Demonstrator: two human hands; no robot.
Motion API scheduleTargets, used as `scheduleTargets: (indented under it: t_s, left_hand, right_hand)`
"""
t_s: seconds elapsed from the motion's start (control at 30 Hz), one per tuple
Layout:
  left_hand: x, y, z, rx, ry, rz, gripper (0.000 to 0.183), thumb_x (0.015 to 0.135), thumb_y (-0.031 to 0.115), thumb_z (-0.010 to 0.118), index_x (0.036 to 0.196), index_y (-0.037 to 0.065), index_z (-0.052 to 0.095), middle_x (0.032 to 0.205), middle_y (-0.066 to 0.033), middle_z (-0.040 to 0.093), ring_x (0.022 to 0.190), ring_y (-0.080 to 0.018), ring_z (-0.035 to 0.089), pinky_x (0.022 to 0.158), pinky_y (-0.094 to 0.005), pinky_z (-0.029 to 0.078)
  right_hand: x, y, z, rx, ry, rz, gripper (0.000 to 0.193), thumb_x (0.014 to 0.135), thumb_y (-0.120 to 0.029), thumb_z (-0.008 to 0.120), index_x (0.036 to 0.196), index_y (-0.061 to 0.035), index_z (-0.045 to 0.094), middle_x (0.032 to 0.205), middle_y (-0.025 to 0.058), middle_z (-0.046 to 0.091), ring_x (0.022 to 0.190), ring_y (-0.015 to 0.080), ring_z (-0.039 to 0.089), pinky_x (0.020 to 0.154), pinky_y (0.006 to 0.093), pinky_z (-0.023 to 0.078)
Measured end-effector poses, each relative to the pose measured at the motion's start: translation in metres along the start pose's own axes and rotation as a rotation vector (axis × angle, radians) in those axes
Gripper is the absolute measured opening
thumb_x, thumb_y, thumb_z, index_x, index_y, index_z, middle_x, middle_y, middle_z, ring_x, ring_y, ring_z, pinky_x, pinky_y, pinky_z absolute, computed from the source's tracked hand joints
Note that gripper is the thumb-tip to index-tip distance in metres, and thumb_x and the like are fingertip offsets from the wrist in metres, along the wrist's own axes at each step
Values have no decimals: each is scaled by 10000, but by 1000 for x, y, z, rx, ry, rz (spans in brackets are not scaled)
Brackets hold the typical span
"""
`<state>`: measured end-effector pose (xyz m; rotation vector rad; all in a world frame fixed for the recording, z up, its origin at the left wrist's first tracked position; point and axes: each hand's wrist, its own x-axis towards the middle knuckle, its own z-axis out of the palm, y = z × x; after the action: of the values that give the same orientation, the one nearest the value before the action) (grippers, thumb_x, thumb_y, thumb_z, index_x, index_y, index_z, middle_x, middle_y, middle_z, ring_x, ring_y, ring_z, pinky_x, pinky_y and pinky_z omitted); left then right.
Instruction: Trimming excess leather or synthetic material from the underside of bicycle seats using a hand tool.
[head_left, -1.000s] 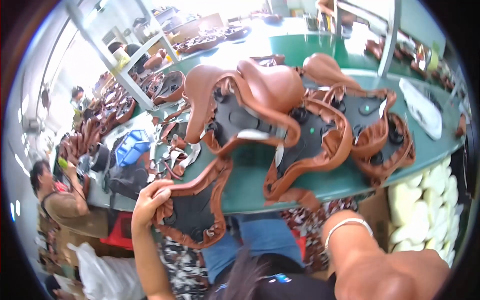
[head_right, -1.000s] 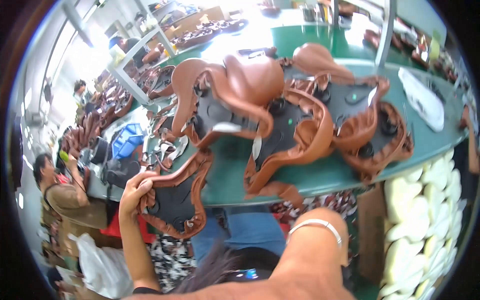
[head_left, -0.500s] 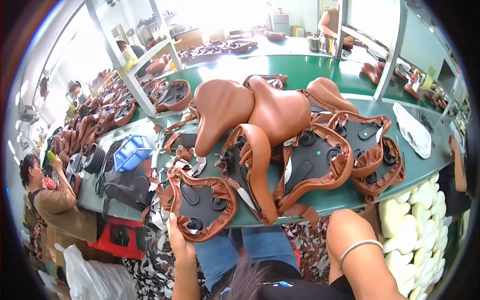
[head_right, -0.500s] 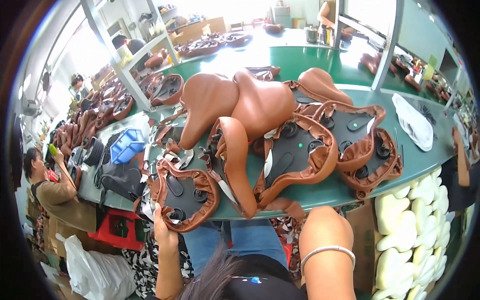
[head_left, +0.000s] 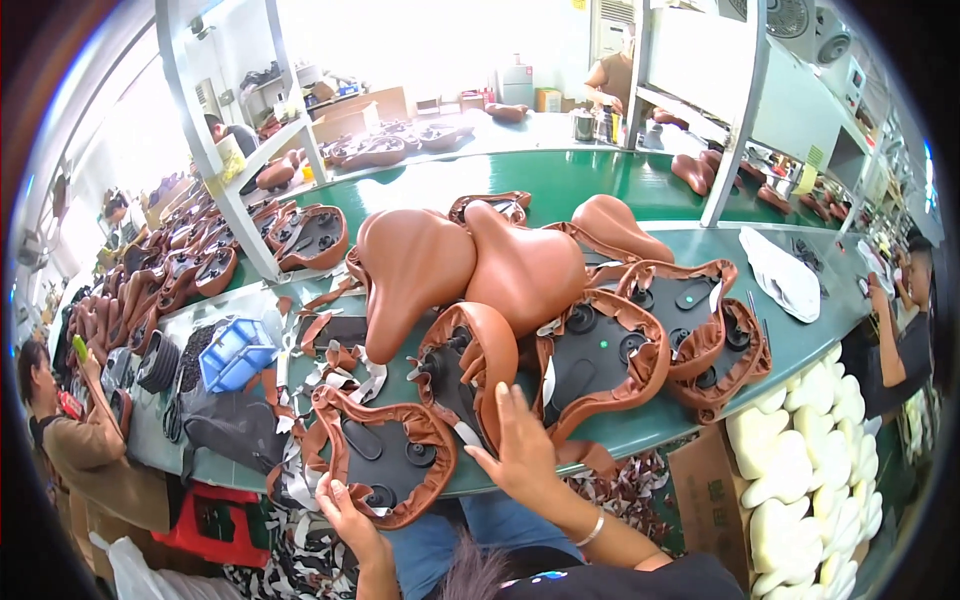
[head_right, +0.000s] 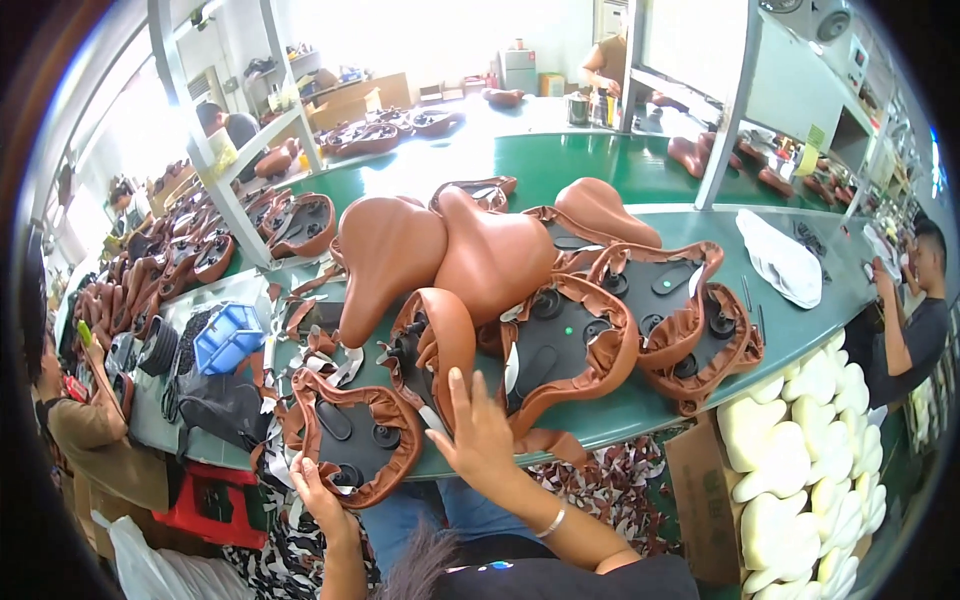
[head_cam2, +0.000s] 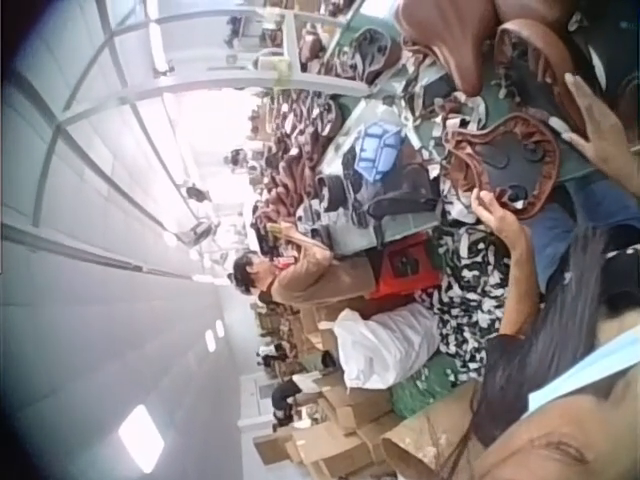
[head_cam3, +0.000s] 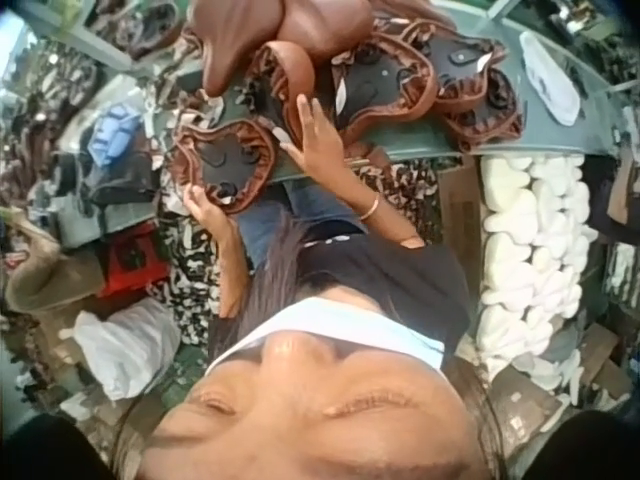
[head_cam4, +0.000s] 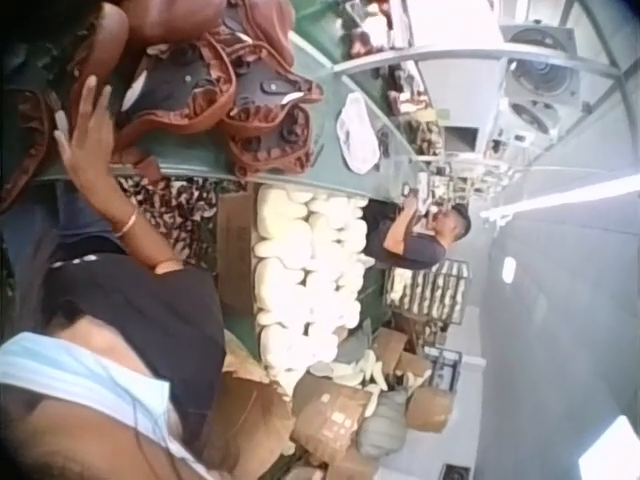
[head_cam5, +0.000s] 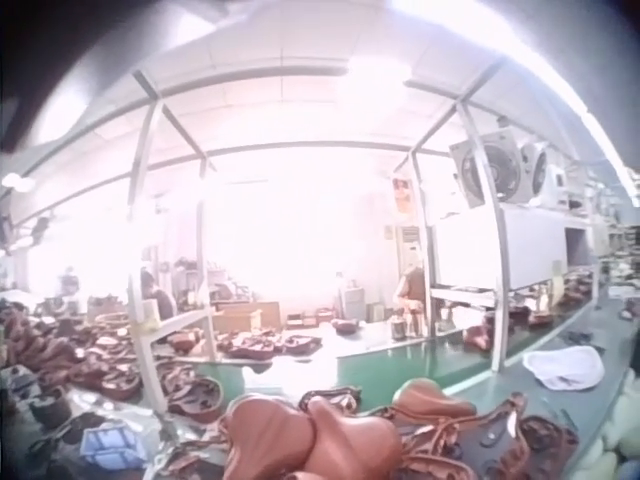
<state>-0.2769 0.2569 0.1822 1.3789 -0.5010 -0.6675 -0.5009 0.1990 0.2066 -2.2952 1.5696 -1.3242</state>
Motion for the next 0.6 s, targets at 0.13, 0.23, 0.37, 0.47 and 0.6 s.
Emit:
scheduleTargets:
  t_s: [0.13, 0.23, 0.37, 0.47, 0.6]
  left_hand:
    - [4, -9, 2, -60, 20, -10, 304, 988, 284, 459, 1212, 78, 464, 861, -32, 537, 712, -96, 517, 594, -230, 372]
    - [-1, 8, 11, -17, 15, -71, 315, 993, 279, 437, 1237, 80, 438, 851, -34, 535, 695, -116, 539, 537, -226, 390]
    - [-5, 9, 12, -79, -5, -48, 276, 976, 249, 482, 1180, 73, 420, 834, -30, 521, 696, -116, 541, 610, -213, 409]
    - [20, 0, 0, -115, -162, -141, 249, 967, 285, 493, 1095, 81, 427, 854, -39, 483, 723, -144, 565, 622, -236, 433]
    - [67, 0, 8, -154, -132, 96, 299, 972, 347, 469, 907, 58, 508, 848, -20, 467, 769, -105, 441, 684, -249, 381]
  right_hand:
    - [21, 11, -14, 191, -42, 25, 824, 795, -94, 656, 1448, 14, 165, 1362, 305, 379, 1177, 449, 477, 986, 435, 411]
    - [65, 6, -88, 400, -81, 184, 834, 828, -127, 602, 1460, 39, 84, 1445, 294, 284, 1276, 389, 426, 1037, 396, 370]
    - [155, 39, -156, 547, 195, 259, 762, 866, -141, 592, 1477, -55, 145, 1099, 114, 557, 848, 167, 556, 740, 299, 480]
    - [221, 166, -183, -23, 218, 375, 689, 846, -145, 598, 1442, -50, 265, 1021, 131, 584, 849, 146, 542, 733, 268, 449]
    - [243, 275, -193, -28, -207, 710, 286, 771, -121, 587, 1033, -6, 566, 732, 77, 573, 649, 191, 545, 609, 316, 457]
